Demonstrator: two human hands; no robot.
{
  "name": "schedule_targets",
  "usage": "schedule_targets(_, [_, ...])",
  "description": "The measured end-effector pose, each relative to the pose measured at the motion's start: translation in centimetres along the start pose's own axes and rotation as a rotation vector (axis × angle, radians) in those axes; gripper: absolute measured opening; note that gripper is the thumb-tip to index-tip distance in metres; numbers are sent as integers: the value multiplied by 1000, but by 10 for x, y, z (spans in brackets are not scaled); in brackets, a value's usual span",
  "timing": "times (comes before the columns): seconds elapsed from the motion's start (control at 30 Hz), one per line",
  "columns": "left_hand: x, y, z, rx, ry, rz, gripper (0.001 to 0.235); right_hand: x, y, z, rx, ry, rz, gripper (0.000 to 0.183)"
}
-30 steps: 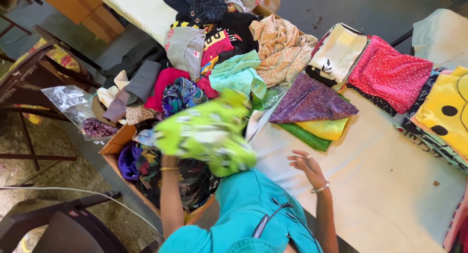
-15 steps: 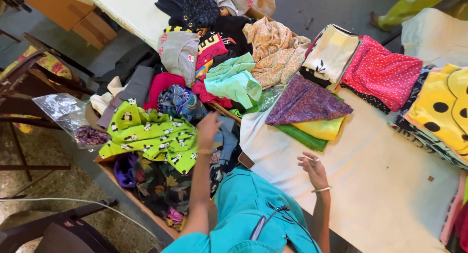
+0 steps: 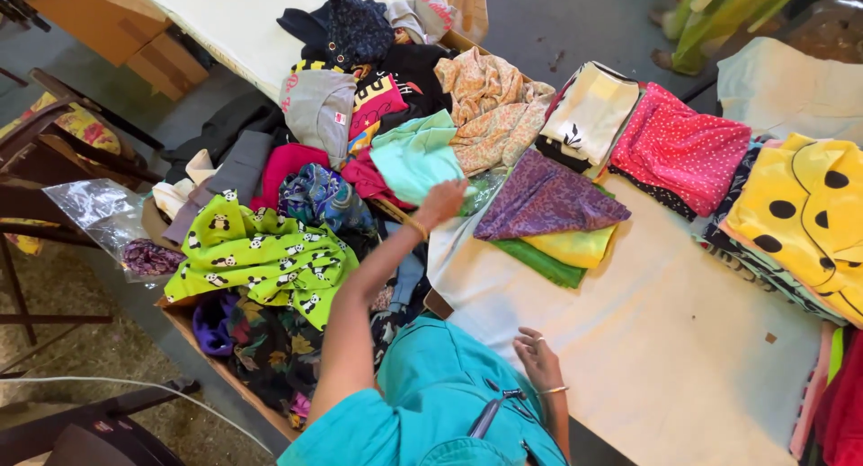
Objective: Fold and organize various items of clothing on a flat surface.
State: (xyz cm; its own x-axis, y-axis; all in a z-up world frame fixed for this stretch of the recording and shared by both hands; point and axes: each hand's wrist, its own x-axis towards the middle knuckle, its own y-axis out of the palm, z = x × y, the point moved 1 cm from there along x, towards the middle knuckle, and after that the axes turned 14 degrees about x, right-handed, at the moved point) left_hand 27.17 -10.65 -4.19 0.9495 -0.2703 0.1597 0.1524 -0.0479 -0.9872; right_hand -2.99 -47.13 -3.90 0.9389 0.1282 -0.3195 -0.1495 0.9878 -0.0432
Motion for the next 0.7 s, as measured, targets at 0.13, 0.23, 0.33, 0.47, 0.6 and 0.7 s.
schedule_targets(0.13, [-74,-162,-78,-437,-14,-204,28,1,27,84,-121,-99,87,54])
schedule_targets(0.23, [-130,-253,-109,-674,-40,-299,20,6,56,165,-205,-567,-65,93])
schedule_targets(0.33, [-173,-288,-120,-847,-144,-379,18,23,92,216,-161,-665,-29,114])
schedule_targets(0.47, [-220,-336,-128,-868,120,-435,26,51,136,209,-229,-904,13,105])
schedule_targets(0.6, [-269,-333,-115,-1037,380,-506,29,60,146,177,-291,-994,101,65])
schedule_targets(0.7, [-304,-314,-99,-1140,158,-1007,37,51,134,164,-121,-802,400,37])
